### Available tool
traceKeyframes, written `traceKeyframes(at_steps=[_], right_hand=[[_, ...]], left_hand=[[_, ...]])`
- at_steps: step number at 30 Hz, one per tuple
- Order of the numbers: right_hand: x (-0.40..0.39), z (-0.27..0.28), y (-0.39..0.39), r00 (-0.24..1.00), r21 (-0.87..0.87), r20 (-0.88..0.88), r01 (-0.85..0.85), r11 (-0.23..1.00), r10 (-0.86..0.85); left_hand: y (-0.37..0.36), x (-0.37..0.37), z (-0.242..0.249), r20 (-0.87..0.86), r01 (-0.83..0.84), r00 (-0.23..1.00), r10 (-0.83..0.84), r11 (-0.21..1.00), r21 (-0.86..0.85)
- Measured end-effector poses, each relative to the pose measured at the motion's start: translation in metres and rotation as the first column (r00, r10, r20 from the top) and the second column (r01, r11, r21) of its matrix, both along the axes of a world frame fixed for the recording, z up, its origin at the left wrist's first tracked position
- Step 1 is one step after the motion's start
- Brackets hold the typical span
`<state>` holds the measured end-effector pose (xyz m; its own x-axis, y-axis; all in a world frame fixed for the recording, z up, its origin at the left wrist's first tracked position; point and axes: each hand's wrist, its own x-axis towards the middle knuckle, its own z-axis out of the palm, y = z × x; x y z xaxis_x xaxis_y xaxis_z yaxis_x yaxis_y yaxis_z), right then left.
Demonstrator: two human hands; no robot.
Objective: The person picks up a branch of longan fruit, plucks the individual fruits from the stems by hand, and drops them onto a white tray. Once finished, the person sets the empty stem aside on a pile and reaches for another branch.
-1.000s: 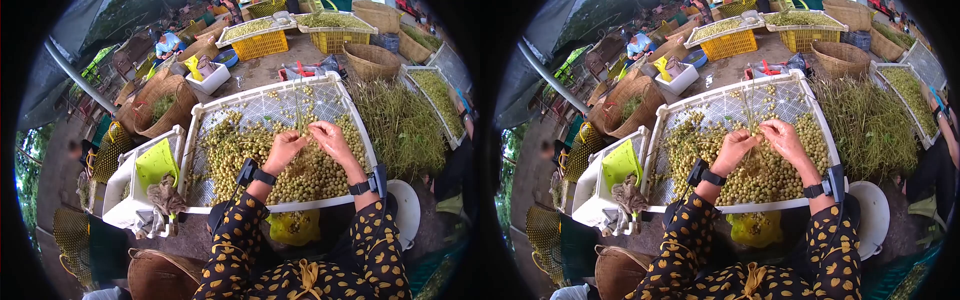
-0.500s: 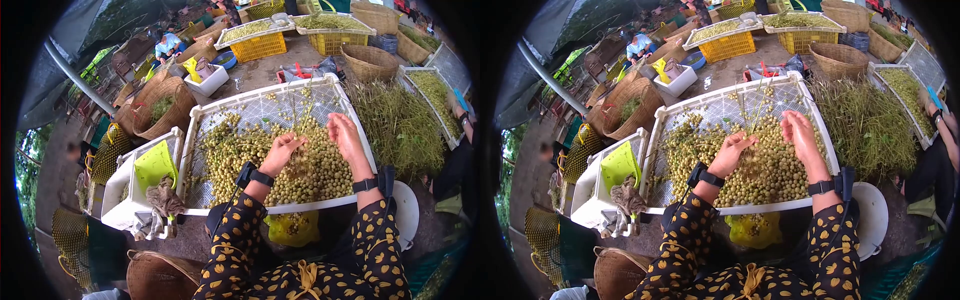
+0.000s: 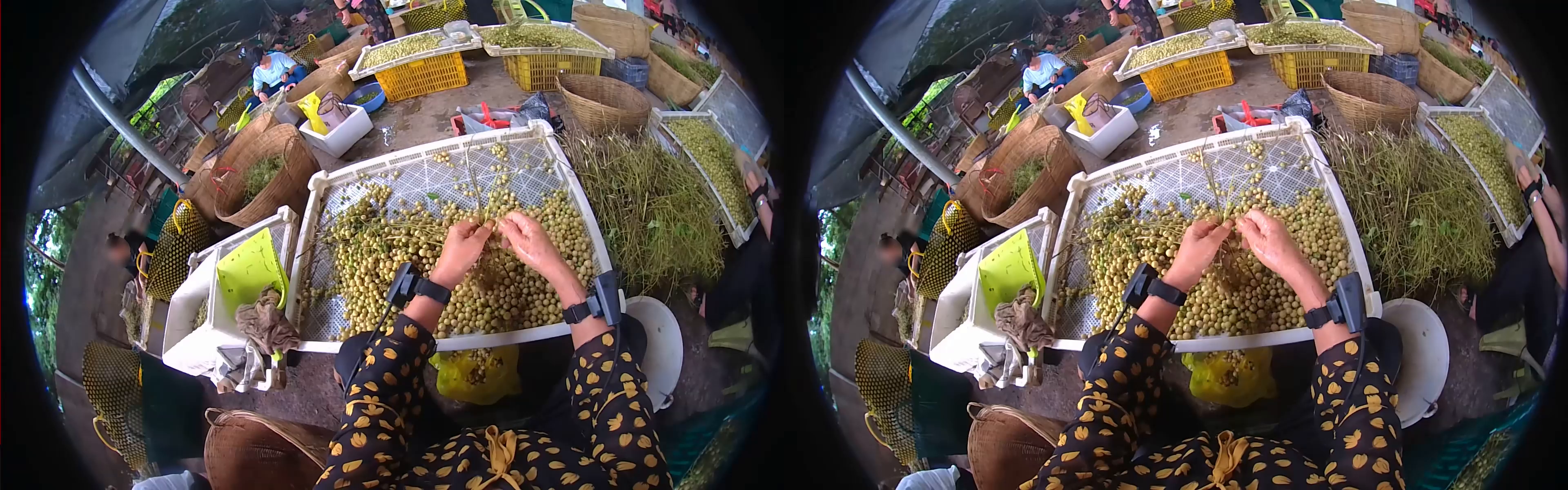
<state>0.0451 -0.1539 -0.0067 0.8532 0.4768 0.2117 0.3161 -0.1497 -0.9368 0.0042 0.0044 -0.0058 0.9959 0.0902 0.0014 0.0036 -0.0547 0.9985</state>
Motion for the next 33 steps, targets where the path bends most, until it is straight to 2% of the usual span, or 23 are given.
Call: traceKeyframes(at_steps=[2, 5, 6, 7, 9, 11, 12, 15, 16, 19, 20, 23, 26, 29, 32, 33], right_hand=[[0.000, -0.010, 0.005, 0.992, -0.087, 0.116, 0.050, 0.995, -0.040], [-0.001, -0.007, 0.005, 0.953, -0.218, 0.301, 0.100, 0.971, -0.030], [-0.001, -0.009, 0.006, 0.936, -0.208, 0.350, 0.098, 0.973, -0.020], [-0.004, -0.005, 0.009, 0.925, -0.095, 0.379, 0.071, 0.993, -0.030], [-0.001, -0.012, 0.008, 0.874, -0.213, 0.486, 0.104, 0.972, 0.013], [-0.003, -0.012, 0.008, 0.897, -0.238, 0.441, 0.087, 0.967, 0.028], [-0.004, -0.010, 0.008, 0.910, -0.254, 0.413, 0.078, 0.964, 0.035], [-0.007, -0.004, 0.009, 0.954, -0.273, 0.294, 0.025, 0.962, 0.059], [-0.008, -0.001, 0.010, 0.954, -0.268, 0.300, 0.062, 0.961, 0.022], [-0.012, 0.008, 0.011, 0.987, -0.199, 0.159, 0.003, 0.980, 0.029], [-0.008, 0.003, 0.011, 0.996, -0.198, 0.066, -0.050, 0.979, 0.065], [-0.014, 0.012, 0.011, 0.986, -0.080, -0.130, -0.119, 0.990, 0.108], [-0.014, 0.012, 0.011, 0.964, -0.001, -0.213, -0.165, 0.986, 0.161], [-0.010, 0.002, 0.014, 0.951, 0.107, -0.224, -0.192, 0.976, 0.212], [-0.012, 0.000, 0.017, 0.938, 0.147, -0.300, -0.136, 0.980, 0.175], [-0.013, 0.001, 0.018, 0.929, 0.159, -0.331, -0.118, 0.980, 0.165]], left_hand=[[-0.003, 0.003, -0.001, 0.022, -0.032, 0.999, 0.031, 0.997, 0.074], [0.005, 0.011, 0.001, 0.206, -0.116, 0.979, 0.014, 0.862, 0.493], [0.004, 0.012, 0.004, 0.334, -0.186, 0.942, -0.011, 0.815, 0.549], [0.002, 0.005, 0.018, 0.270, -0.140, 0.962, -0.022, 0.813, 0.566], [0.005, 0.012, 0.008, 0.212, -0.088, 0.976, -0.056, 0.786, 0.612], [0.004, 0.011, 0.005, 0.093, -0.008, 0.995, -0.042, 0.876, 0.483], [0.001, 0.012, 0.004, 0.137, -0.054, 0.991, -0.004, 0.907, 0.418], [-0.004, 0.010, 0.005, 0.136, -0.146, 0.986, 0.095, 0.885, 0.443], [-0.006, 0.011, 0.003, 0.127, -0.158, 0.986, 0.109, 0.857, 0.491], [-0.006, 0.019, -0.014, 0.238, -0.214, 0.962, 0.137, 0.917, 0.337], [-0.005, 0.022, -0.018, 0.246, -0.219, 0.959, 0.138, 0.914, 0.340], [-0.008, 0.020, -0.015, 0.175, -0.198, 0.971, 0.162, 0.956, 0.215], [-0.015, 0.011, 0.002, 0.057, -0.169, 0.984, 0.169, 0.986, 0.006], [-0.012, 0.029, -0.027, 0.132, -0.269, 0.959, 0.252, 0.954, 0.130], [-0.018, 0.033, -0.035, 0.334, -0.418, 0.881, 0.334, 0.882, 0.220], [-0.019, 0.031, -0.030, 0.279, -0.396, 0.899, 0.338, 0.899, 0.186]])
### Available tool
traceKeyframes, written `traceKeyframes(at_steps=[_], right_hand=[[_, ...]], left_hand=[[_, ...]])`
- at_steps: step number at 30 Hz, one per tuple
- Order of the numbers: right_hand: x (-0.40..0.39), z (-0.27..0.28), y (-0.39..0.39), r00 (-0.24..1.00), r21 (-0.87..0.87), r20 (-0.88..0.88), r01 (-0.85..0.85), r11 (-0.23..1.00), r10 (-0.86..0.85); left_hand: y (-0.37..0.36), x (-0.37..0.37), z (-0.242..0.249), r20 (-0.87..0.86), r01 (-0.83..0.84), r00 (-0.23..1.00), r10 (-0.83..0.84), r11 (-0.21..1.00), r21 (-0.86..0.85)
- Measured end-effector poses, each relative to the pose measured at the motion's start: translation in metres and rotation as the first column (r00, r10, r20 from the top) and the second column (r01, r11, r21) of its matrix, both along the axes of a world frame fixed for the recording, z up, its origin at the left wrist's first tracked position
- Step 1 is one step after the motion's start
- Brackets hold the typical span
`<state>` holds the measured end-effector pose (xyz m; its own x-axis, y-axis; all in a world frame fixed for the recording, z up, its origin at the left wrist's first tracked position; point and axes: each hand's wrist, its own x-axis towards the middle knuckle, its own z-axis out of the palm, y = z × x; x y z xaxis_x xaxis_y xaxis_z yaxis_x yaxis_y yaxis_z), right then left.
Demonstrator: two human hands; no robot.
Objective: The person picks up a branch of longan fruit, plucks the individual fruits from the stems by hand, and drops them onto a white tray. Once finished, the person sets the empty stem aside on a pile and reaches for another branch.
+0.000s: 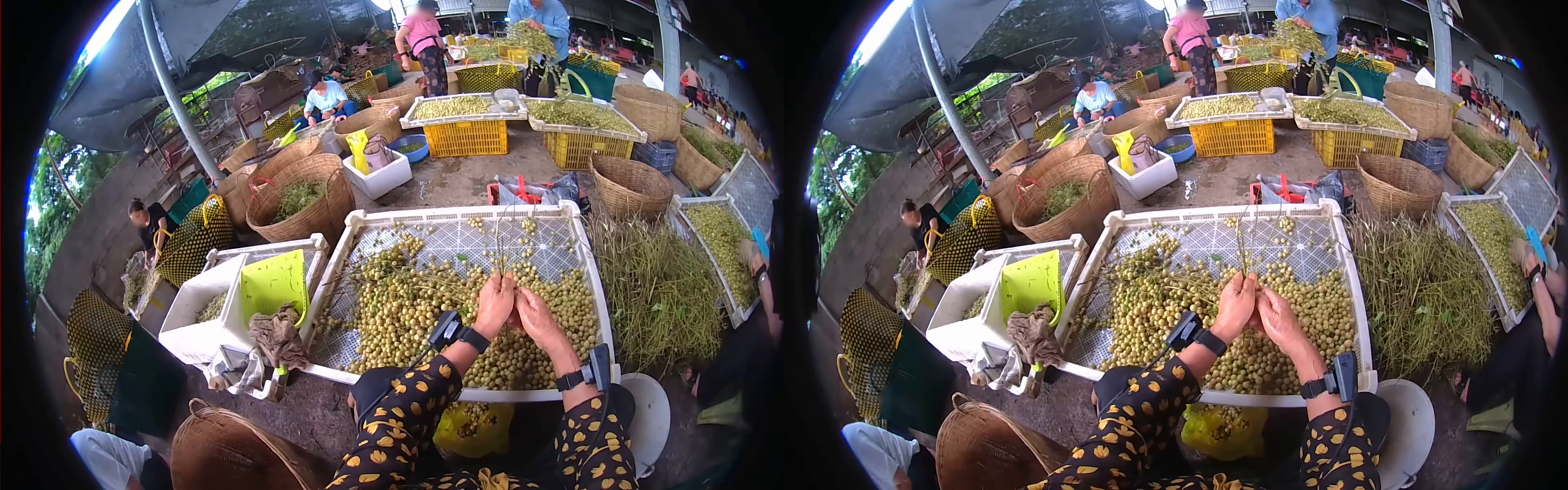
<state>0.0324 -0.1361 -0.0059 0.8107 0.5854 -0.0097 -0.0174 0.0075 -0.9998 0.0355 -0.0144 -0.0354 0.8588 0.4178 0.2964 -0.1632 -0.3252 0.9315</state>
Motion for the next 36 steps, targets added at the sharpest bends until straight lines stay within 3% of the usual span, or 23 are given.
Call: traceKeyframes(at_steps=[5, 8, 11, 14, 20, 23, 30, 34, 36], right_hand=[[-0.003, 0.003, -0.002, 0.990, 0.056, -0.139, 0.023, 0.998, -0.015], [-0.003, 0.003, -0.005, 0.988, 0.142, -0.143, -0.040, 0.989, 0.060], [-0.007, 0.013, -0.006, 0.976, 0.141, -0.201, -0.055, 0.988, 0.083], [-0.009, 0.021, -0.009, 0.965, 0.126, -0.249, -0.057, 0.990, 0.088], [-0.014, 0.018, -0.001, 0.967, 0.099, -0.254, 0.029, 0.995, -0.002], [-0.014, 0.015, -0.005, 0.967, 0.039, -0.255, 0.008, 0.999, 0.002], [-0.020, 0.034, -0.012, 0.952, 0.029, -0.293, -0.081, 0.996, 0.086], [-0.016, 0.032, -0.016, 0.978, -0.006, -0.178, -0.112, 0.994, 0.109], [-0.014, 0.035, -0.018, 0.981, 0.035, -0.192, -0.018, 0.999, 0.025]], left_hand=[[-0.009, -0.025, 0.047, -0.241, 0.099, 0.950, -0.196, 0.927, -0.362], [-0.007, -0.018, 0.034, -0.189, 0.128, 0.955, -0.227, 0.895, -0.427], [-0.007, -0.021, 0.037, -0.188, 0.109, 0.961, -0.203, 0.902, -0.417], [-0.004, -0.017, 0.025, -0.156, 0.091, 0.978, -0.136, 0.960, -0.263], [-0.001, -0.006, 0.006, -0.077, 0.081, 0.991, -0.107, 0.957, -0.280], [0.002, -0.005, 0.013, -0.085, 0.014, 0.995, -0.059, 0.893, -0.450], [0.014, -0.008, 0.032, -0.067, 0.021, 0.996, -0.057, 0.892, -0.452], [0.016, -0.007, 0.035, -0.011, 0.008, 1.000, -0.019, 0.799, -0.601], [0.019, -0.007, 0.036, 0.043, 0.047, 0.999, -0.024, 0.728, -0.684]])
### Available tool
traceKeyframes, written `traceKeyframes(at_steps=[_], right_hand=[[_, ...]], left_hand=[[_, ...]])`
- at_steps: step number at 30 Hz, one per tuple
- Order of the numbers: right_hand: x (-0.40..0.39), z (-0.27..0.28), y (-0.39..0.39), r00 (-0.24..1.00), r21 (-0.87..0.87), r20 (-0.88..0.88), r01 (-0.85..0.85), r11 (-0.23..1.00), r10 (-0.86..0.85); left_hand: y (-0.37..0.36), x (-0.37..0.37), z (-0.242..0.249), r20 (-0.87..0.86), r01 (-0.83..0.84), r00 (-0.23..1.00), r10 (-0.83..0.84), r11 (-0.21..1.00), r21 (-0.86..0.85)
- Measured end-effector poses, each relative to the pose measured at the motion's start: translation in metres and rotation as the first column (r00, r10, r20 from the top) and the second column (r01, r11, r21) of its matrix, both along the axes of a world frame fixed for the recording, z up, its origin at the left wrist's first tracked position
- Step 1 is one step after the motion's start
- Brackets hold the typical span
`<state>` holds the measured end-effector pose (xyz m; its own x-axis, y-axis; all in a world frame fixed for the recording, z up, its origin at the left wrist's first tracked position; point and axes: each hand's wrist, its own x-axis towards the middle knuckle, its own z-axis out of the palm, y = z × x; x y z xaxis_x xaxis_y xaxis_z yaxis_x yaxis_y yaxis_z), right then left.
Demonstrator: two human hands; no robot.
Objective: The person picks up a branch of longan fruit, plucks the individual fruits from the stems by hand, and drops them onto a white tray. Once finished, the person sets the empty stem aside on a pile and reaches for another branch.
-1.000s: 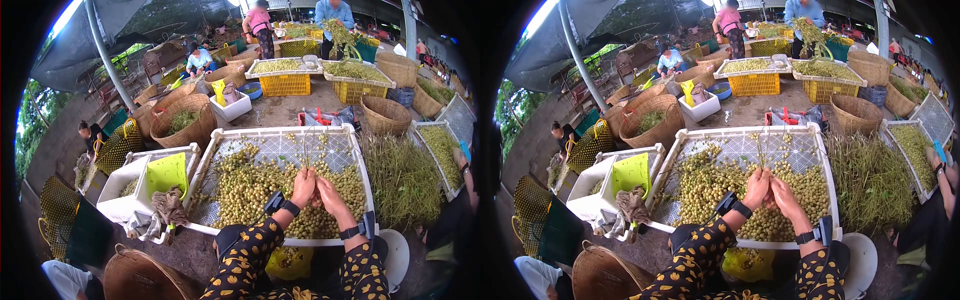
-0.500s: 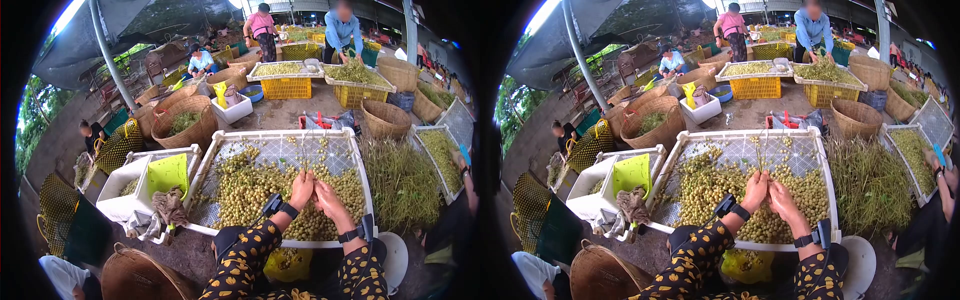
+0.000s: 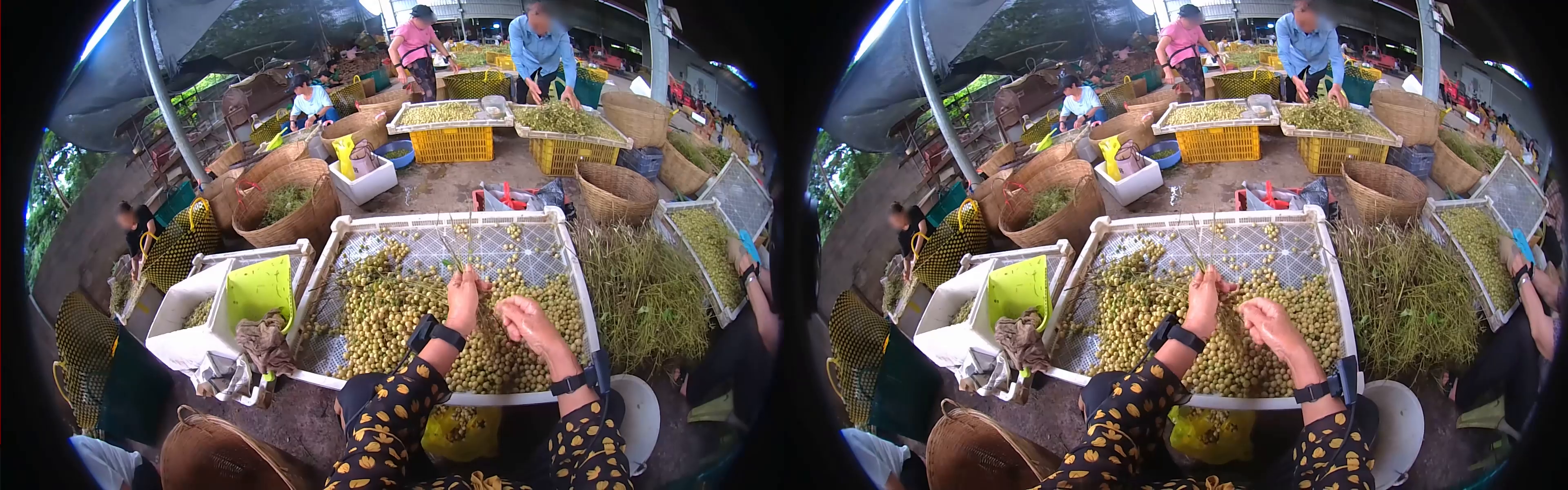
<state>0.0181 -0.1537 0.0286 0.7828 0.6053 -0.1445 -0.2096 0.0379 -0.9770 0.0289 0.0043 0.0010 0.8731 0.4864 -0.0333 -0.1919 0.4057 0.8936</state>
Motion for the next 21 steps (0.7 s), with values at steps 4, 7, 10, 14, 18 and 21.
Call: traceKeyframes(at_steps=[4, 7, 10, 14, 18, 21], right_hand=[[0.016, 0.003, -0.020, 0.989, 0.073, 0.054, 0.136, 0.988, -0.140], [0.031, -0.016, -0.028, 0.743, -0.199, 0.657, 0.337, 0.920, -0.130], [0.026, -0.002, -0.029, 0.719, -0.274, 0.690, 0.370, 0.888, -0.086], [0.021, 0.013, -0.021, 0.830, -0.308, 0.558, 0.231, 0.923, -0.021], [0.021, 0.009, -0.021, 0.699, -0.293, 0.713, 0.362, 0.885, -0.050], [0.031, 0.003, -0.025, 0.787, -0.287, 0.617, 0.222, 0.932, 0.003]], left_hand=[[0.007, -0.005, 0.013, 0.019, -0.009, 1.000, 0.009, 1.000, -0.020], [0.004, -0.009, 0.019, 0.020, 0.089, 0.996, -0.091, 0.992, 0.095], [-0.012, -0.009, 0.005, -0.063, 0.290, 0.955, -0.288, 0.874, 0.390], [-0.038, -0.020, -0.015, 0.018, 0.046, 0.958, -0.287, 0.216, 0.975], [-0.043, -0.031, 0.009, -0.313, 0.396, 0.909, -0.274, 0.343, 0.852], [-0.040, -0.024, -0.011, -0.165, 0.293, 0.935, -0.314, 0.419, 0.859]])
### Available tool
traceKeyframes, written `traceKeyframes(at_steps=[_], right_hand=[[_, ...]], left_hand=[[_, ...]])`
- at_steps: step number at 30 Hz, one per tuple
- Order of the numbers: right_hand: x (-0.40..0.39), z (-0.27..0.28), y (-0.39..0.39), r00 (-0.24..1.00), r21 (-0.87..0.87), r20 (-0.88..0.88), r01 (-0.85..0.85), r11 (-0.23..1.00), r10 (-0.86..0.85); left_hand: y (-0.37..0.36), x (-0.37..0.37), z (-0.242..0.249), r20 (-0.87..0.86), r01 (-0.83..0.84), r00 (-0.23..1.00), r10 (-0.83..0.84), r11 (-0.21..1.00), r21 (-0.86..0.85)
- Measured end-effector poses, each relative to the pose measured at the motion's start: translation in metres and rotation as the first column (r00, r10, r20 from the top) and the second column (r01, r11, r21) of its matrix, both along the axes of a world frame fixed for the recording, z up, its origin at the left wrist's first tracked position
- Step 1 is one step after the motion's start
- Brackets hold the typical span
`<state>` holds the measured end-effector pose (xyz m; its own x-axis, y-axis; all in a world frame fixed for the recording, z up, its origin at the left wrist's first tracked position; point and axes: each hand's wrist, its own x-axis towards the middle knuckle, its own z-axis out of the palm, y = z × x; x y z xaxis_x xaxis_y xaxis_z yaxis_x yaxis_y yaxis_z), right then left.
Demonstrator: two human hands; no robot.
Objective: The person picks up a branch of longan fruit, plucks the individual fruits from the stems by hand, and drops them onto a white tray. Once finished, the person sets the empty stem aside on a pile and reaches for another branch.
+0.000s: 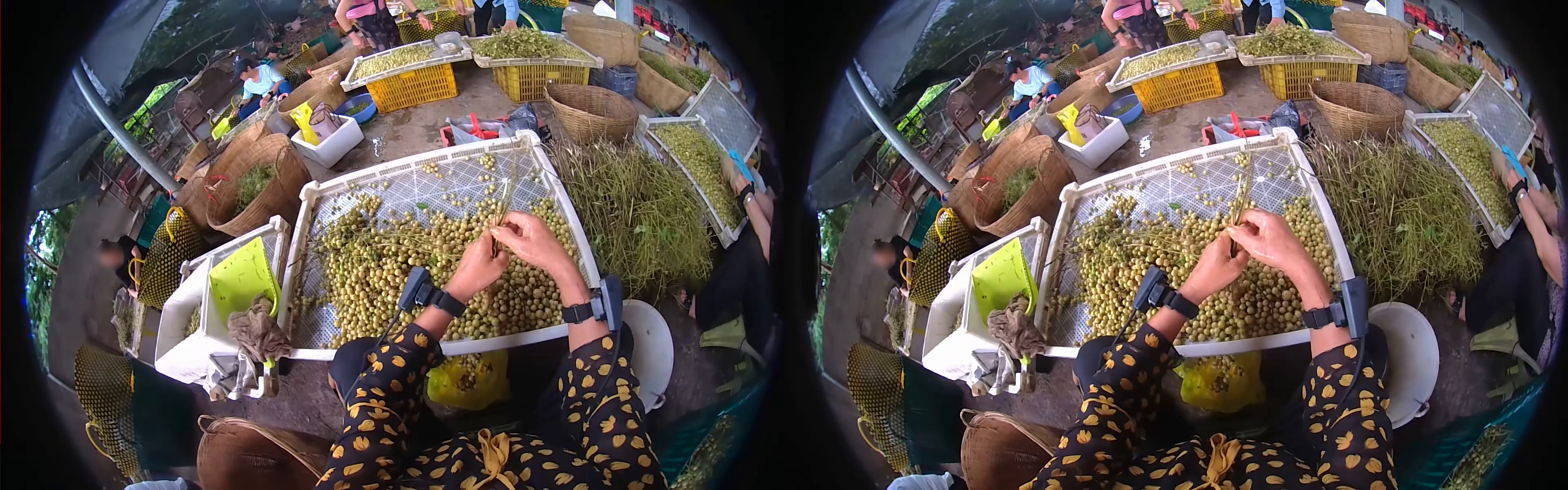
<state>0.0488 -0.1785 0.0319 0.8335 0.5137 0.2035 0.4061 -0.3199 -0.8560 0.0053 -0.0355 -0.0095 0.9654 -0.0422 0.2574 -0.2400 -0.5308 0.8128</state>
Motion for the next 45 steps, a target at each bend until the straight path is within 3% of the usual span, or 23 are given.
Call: traceKeyframes(at_steps=[4, 7, 8, 10, 12, 14, 16, 18, 22, 25, 28, 31, 34, 37, 42, 45], right_hand=[[-0.002, -0.005, 0.000, 0.983, 0.026, -0.154, -0.099, 0.995, 0.102], [-0.004, -0.011, 0.007, 0.968, 0.034, -0.251, 0.017, 0.999, -0.008], [0.002, -0.024, 0.009, 0.977, 0.131, -0.212, 0.002, 0.991, 0.026], [-0.005, -0.007, 0.003, 0.942, 0.166, -0.316, -0.067, 0.984, 0.118], [-0.008, -0.002, 0.004, 0.915, 0.238, -0.370, -0.077, 0.968, 0.164], [-0.005, 0.000, 0.003, 0.969, 0.120, -0.242, -0.021, 0.992, 0.050], [-0.006, 0.002, 0.003, 0.989, 0.063, -0.139, 0.053, 0.997, -0.044], [-0.005, -0.003, 0.004, 0.995, 0.159, -0.089, 0.068, 0.985, -0.054], [-0.002, -0.010, 0.006, 0.998, 0.294, -0.048, 0.056, 0.954, -0.043], [-0.001, 0.001, -0.004, 0.977, 0.224, -0.208, -0.006, 0.975, 0.054], [-0.003, 0.008, -0.010, 0.940, 0.275, -0.301, -0.075, 0.959, 0.160], [-0.001, 0.007, -0.013, 0.922, 0.317, -0.344, -0.063, 0.946, 0.177], [0.000, 0.005, -0.010, 0.920, 0.342, -0.352, -0.046, 0.939, 0.173], [-0.001, 0.001, -0.001, 0.908, 0.456, -0.403, 0.088, 0.885, 0.117], [0.000, -0.002, 0.002, 0.855, 0.696, -0.508, 0.334, 0.636, 0.107], [0.005, -0.005, -0.008, 0.832, 0.592, -0.551, 0.330, 0.735, 0.070]], left_hand=[[0.006, 0.010, -0.017, 0.087, 0.077, 0.993, -0.082, 0.995, 0.061], [-0.002, -0.004, 0.011, -0.174, 0.082, 0.982, -0.071, 0.995, 0.057], [-0.002, -0.004, 0.010, -0.170, 0.085, 0.982, -0.076, 0.995, 0.045], [0.001, -0.003, 0.006, -0.158, 0.085, 0.984, -0.080, 0.996, 0.021], [0.000, -0.004, 0.006, -0.028, -0.059, 0.998, 0.057, 0.997, -0.052], [-0.001, -0.007, 0.010, 0.014, -0.155, 0.988, 0.157, 0.984, -0.087], [0.004, -0.007, 0.008, 0.135, -0.140, 0.983, 0.127, 0.985, 0.097], [0.005, -0.006, 0.002, 0.300, -0.137, 0.951, 0.075, 0.972, 0.193], [-0.002, -0.010, 0.009, 0.142, 0.074, 0.987, -0.081, 0.996, 0.058], [0.002, -0.003, 0.002, 0.182, 0.120, 0.976, -0.120, 0.993, 0.012], [0.012, 0.007, -0.004, 0.069, 0.212, 0.976, -0.204, 0.966, -0.145], [0.018, 0.008, 0.001, -0.157, 0.107, 0.965, -0.211, 0.862, -0.496], [0.018, 0.007, 0.009, -0.137, 0.091, 0.970, -0.201, 0.824, -0.559], [0.013, 0.006, 0.009, -0.120, 0.081, 0.976, -0.182, 0.814, -0.575], [0.012, 0.004, 0.023, -0.125, 0.068, 0.970, -0.209, 0.725, -0.686], [0.020, 0.009, 0.023, -0.071, 0.018, 0.991, -0.113, 0.637, -0.771]])
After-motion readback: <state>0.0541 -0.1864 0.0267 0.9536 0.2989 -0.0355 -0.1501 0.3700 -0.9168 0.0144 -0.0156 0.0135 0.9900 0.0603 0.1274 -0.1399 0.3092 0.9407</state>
